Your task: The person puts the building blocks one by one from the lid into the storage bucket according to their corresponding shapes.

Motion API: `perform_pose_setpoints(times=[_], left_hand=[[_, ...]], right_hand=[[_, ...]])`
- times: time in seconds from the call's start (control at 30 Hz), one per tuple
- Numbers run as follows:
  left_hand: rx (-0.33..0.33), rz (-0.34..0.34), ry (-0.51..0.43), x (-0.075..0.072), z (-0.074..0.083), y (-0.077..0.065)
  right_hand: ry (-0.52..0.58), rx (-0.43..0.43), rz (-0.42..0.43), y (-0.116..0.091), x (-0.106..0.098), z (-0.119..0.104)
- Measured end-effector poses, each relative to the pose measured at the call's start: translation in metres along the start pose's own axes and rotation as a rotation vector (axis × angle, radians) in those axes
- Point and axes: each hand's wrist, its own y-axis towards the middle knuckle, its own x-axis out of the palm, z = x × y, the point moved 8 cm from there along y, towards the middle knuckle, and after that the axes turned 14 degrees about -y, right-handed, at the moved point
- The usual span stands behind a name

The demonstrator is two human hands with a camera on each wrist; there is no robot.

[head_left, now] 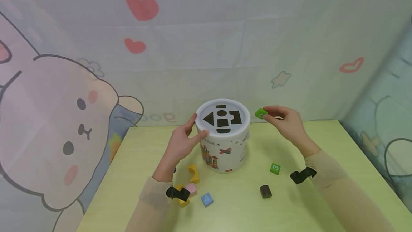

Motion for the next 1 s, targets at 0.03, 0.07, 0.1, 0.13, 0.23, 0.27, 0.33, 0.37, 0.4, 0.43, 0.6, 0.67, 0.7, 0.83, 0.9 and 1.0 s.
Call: perform_pose_setpoints(times=[0.03,0.07,0.1,0.13,0.23,0.27,0.33,0.37,0.4,0.43,0.6,0.67,0.7,0.83,0.9,1.0], left_hand=[[0.0,0.0,-0.001,0.0,0.0,0.0],[-0.002,0.0,0.0,0.0,0.0,0.0],[-0.004,0.001,0.001,0.0,0.0,0.0],[-0.005,0.0,0.002,0.0,0.0,0.0],[-0.005,0.0,0.001,0.0,0.0,-0.001],[-0.005,0.001,0.003,0.0,0.0,0.0],[0.0,0.001,0.002,0.0,0.0,0.0],[0.0,0.002,0.001,0.0,0.001,0.0],[0.001,0.004,0.001,0.0,0.001,0.0],[0.001,0.005,0.001,0.0,0.001,0.0],[0.001,0.006,0.004,0.0,0.001,0.0],[-0.003,0.007,0.006,0.0,0.0,0.0],[-0.005,0.009,0.009,-0.001,-0.001,0.0],[-0.021,0.017,0.024,-0.001,-0.002,0.0],[-0.024,0.017,0.027,-0.001,-0.002,0.0],[-0.024,0.014,0.025,-0.001,-0.003,0.0]], right_hand=[[0.012,-0.002,0.005,0.001,0.001,-0.004],[0.025,-0.001,0.009,0.003,0.002,-0.007],[0.031,-0.001,0.013,0.005,0.003,-0.01],[0.038,0.0,0.016,0.006,0.004,-0.014],[0.057,0.0,0.018,0.01,0.008,-0.023],[0.06,-0.003,0.021,0.011,0.009,-0.026],[0.067,-0.004,0.023,0.015,0.013,-0.031],[0.067,-0.006,0.023,0.016,0.014,-0.033],[0.066,-0.008,0.025,0.018,0.015,-0.035],[0.065,-0.01,0.027,0.019,0.016,-0.037],[0.071,-0.016,0.033,0.026,0.022,-0.045],[0.081,-0.017,0.029,0.029,0.025,-0.047],[0.087,-0.018,0.027,0.031,0.027,-0.049],[0.103,-0.018,0.007,0.038,0.033,-0.055],[0.103,-0.013,-0.009,0.041,0.036,-0.058],[0.086,-0.004,-0.038,0.044,0.041,-0.063]])
